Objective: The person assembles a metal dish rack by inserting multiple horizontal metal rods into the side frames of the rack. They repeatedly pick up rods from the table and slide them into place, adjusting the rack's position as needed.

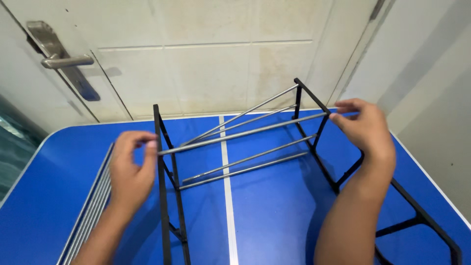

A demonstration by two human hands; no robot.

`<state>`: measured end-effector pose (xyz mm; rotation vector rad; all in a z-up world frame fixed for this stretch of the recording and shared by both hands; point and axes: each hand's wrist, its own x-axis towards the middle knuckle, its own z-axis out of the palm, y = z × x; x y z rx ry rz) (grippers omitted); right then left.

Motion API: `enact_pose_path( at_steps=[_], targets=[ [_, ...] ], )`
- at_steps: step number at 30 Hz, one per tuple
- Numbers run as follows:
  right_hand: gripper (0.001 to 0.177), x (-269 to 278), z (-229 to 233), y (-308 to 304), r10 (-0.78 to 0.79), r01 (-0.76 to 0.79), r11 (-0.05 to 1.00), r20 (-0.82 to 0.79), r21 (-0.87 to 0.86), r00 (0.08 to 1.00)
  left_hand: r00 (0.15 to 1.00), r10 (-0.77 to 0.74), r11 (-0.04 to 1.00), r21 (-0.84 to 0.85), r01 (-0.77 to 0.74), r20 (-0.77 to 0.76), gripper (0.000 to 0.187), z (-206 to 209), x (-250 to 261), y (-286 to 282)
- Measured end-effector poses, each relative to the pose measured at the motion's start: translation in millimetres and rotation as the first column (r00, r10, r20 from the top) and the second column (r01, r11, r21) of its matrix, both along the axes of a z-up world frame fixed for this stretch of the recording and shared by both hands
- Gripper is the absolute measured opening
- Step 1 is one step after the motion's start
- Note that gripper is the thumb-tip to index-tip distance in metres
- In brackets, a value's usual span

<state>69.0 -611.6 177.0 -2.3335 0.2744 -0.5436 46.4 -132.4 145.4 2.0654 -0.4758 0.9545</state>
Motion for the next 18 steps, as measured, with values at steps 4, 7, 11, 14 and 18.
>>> enact_pose_path(
  at_steps=[4, 7, 11, 14, 18],
  targets=[
    [0.045, 4, -7, -3, 0.013, -0.017, 0.999, -0.110, -0.034, 0.994, 0.982, -0.071, 0.931, 0.340, 0.129, -0.177, 0.015, 44, 4, -19],
    [0.044, 5, -5, -3, -0.017, 0.013, 0.999, -0.129, -0.029, 0.991, 0.957, -0.023, 0.926, 0.356, 0.129, -0.288, 0.018, 58, 7, -32],
    [0.039, 4, -4, 3, -0.065, 0.075, 0.995, -0.142, 0.064, 0.988, 0.916, -0.006, 0.917, 0.363, 0.164, -0.400, 0.022, 60, 6, -42],
    [0.036, 3, -2, 8, -0.079, 0.089, 0.992, -0.109, 0.085, 0.991, 0.963, -0.057, 0.903, 0.397, 0.162, -0.264, 0.017, 59, 5, -44],
    [0.036, 4, 2, 10, -0.083, 0.102, 0.983, -0.124, 0.152, 0.989, 0.992, -0.125, 0.919, 0.376, 0.118, -0.004, 0.012, 59, 4, -44]
  ],
)
